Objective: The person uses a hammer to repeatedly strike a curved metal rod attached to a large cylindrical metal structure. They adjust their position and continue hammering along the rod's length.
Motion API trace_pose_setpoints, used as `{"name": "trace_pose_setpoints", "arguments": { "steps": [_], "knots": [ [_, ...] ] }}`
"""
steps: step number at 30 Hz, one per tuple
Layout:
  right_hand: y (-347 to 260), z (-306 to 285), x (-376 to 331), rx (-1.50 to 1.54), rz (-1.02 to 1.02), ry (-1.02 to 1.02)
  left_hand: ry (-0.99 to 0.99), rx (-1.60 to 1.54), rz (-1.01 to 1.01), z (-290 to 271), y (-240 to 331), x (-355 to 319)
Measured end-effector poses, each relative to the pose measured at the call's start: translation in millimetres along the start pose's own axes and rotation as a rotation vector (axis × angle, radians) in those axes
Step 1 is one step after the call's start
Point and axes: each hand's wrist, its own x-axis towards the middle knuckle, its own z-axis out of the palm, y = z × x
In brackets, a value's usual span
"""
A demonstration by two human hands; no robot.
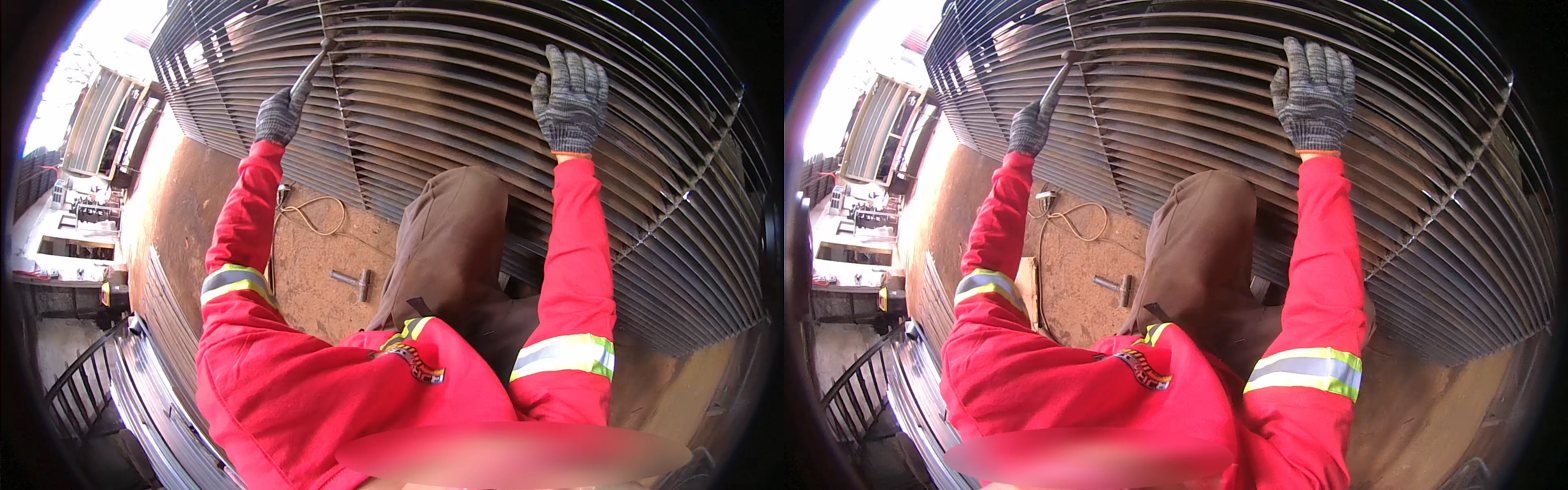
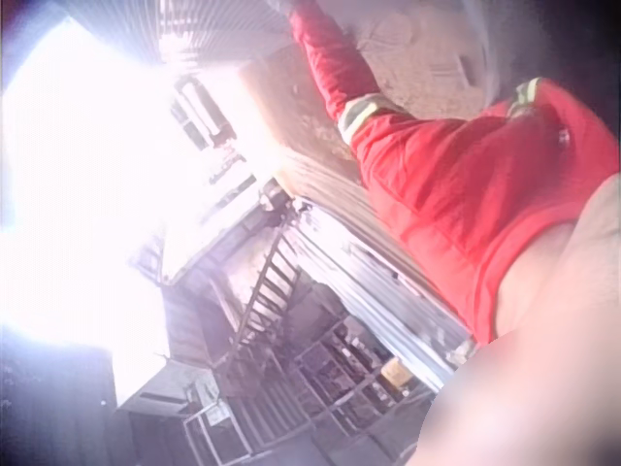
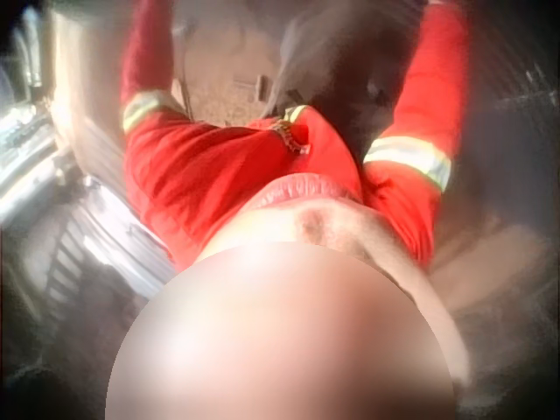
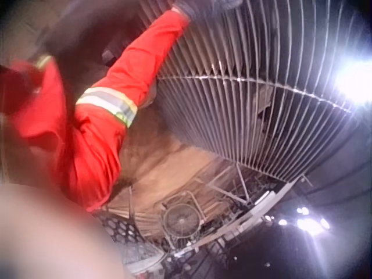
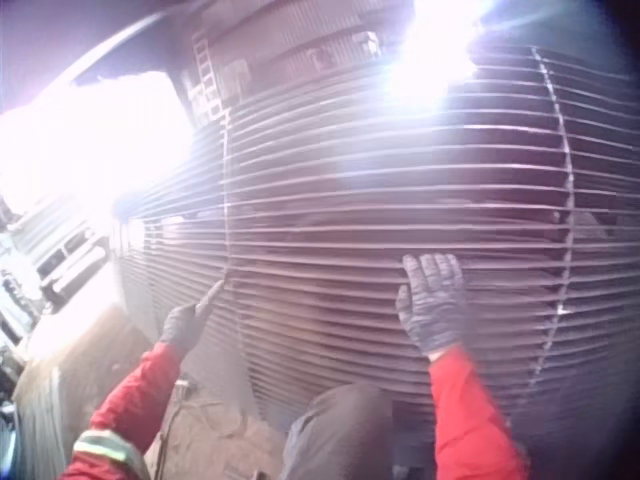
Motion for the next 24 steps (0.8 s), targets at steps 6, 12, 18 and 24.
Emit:
{"name": "trace_pose_setpoints", "arguments": {
  "steps": [6, 12, 18, 24],
  "knots": [
    [-3.2, 0.7, 0.1, -0.02, 0.019, -0.063, 0.0, 0.177, 0.056, 5.8, -11.8, -32.9],
    [-3.1, 2.1, -0.6, -0.006, -0.007, -0.021, -0.053, 0.283, 0.213, 0.8, -6.0, -40.8],
    [-3.3, 2.6, 0.4, -0.006, -0.005, -0.003, -0.182, 0.273, 0.122, -4.6, -22.5, 8.2],
    [-4.2, 2.7, -0.2, -0.042, -0.004, -0.046, -0.168, 0.188, 0.05, 10.9, -50.8, 8.2]
  ]
}}
